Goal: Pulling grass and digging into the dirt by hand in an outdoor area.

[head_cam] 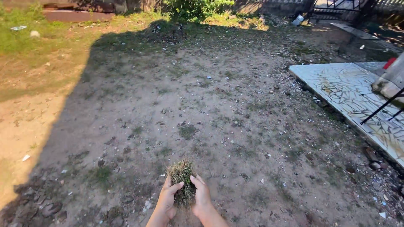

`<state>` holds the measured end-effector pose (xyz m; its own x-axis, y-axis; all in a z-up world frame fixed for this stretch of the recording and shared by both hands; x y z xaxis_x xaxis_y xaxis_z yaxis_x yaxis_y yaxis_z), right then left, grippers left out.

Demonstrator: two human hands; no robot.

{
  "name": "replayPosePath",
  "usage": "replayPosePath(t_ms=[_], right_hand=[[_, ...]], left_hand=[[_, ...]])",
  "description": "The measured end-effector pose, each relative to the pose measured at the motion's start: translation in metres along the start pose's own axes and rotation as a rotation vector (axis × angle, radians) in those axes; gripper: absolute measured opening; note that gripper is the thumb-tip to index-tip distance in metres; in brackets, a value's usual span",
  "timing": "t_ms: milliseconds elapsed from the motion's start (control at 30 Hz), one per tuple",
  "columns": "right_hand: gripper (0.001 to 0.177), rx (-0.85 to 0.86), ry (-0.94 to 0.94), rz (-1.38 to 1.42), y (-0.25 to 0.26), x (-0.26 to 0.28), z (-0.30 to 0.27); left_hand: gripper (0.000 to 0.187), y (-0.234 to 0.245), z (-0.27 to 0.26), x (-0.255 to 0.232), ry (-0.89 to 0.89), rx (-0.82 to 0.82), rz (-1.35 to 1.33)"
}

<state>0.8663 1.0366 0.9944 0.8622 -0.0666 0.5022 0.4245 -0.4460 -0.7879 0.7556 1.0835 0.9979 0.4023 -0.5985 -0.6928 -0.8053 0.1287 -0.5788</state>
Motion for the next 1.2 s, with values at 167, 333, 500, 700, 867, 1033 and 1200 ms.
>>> replayPosePath(t_ms=[167, 333, 500, 700, 867, 1033, 1200], right_hand=[[0.029, -0.152, 0.093, 0.086, -0.002, -0.003, 0.056], [0.031, -0.241, 0.220, 0.105, 0.033, 0.030, 0.097], [0.038, -0.401, 0.270, 0.170, 0.067, 0.084, 0.137], [0.036, -0.301, 0.349, 0.111, 0.098, 0.192, 0.215], [0.035, -0.335, 0.359, 0.050, 0.117, 0.306, 0.281], [0.035, -0.329, 0.345, 0.023, 0.132, 0.372, 0.341], [0.034, -0.414, 0.289, -0.005, 0.134, 0.411, 0.414]], left_hand=[[0.058, 0.001, 0.075, -0.023, 0.117, 0.146, -0.016], [0.059, -0.034, 0.138, 0.000, 0.224, 0.168, 0.044], [0.053, -0.086, 0.208, 0.027, 0.334, 0.268, 0.054], [0.050, -0.166, 0.326, 0.072, 0.306, 0.317, 0.037], [0.050, -0.278, 0.393, 0.071, 0.347, 0.292, -0.017], [0.048, -0.331, 0.466, 0.089, 0.397, 0.213, -0.046], [0.038, -0.353, 0.551, 0.096, 0.515, 0.230, -0.122]])
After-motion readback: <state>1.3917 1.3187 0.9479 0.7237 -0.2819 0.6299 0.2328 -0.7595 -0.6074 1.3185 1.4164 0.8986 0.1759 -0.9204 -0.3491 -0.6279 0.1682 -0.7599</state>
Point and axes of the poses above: each hand's wrist, its own z-axis towards the middle knuckle, its own y-axis out of the back of the hand, x = y × z, the point moved 1 cm from there along z, towards the middle knuckle, and after that the axes turned 1 degree about y, right-handed, at the moved point
